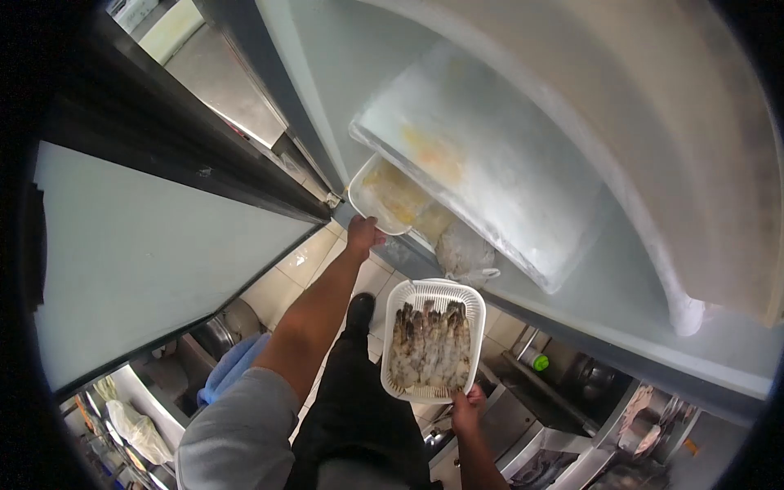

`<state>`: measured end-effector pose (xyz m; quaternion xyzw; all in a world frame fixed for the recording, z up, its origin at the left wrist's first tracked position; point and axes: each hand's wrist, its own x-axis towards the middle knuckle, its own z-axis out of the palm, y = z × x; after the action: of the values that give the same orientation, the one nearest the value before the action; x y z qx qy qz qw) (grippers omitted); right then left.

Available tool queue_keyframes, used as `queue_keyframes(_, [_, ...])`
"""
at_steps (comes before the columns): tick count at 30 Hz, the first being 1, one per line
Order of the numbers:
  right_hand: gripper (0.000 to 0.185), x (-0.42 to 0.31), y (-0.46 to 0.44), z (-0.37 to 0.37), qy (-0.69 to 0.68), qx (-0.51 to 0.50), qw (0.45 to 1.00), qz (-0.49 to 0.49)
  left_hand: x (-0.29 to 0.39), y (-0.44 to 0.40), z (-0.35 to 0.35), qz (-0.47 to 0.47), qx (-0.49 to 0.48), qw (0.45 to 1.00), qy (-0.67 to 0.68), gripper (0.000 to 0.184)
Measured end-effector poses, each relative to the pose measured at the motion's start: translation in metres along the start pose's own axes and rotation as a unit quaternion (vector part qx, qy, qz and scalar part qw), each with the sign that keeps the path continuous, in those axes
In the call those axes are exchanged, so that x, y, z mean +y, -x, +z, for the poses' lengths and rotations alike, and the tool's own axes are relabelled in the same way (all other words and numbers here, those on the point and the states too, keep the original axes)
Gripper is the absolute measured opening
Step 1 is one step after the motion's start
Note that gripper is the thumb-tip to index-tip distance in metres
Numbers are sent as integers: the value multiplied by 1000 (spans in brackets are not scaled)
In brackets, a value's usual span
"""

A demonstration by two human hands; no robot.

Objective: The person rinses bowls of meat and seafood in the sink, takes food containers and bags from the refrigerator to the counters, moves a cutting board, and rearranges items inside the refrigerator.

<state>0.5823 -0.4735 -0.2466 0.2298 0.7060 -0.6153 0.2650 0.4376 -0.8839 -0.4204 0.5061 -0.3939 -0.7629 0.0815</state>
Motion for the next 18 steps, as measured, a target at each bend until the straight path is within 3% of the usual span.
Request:
queue_keyframes(3, [19, -16, 20, 3, -15, -23, 998, -57, 12, 10, 10, 61, 56, 995, -47, 26])
queue_keyframes(6, [23, -44, 29, 15, -74, -37, 994, -76, 20, 22, 13, 24, 102, 994, -24, 37])
queue_keyframes(10, [38, -97, 23, 42, -148, -64, 981, -110, 9, 20, -7, -81, -20, 996, 10, 41])
queue_keyframes(18, [30, -194, -50, 114, -171, -82, 965, -181, -16, 105, -90, -43, 13, 998, 36, 39])
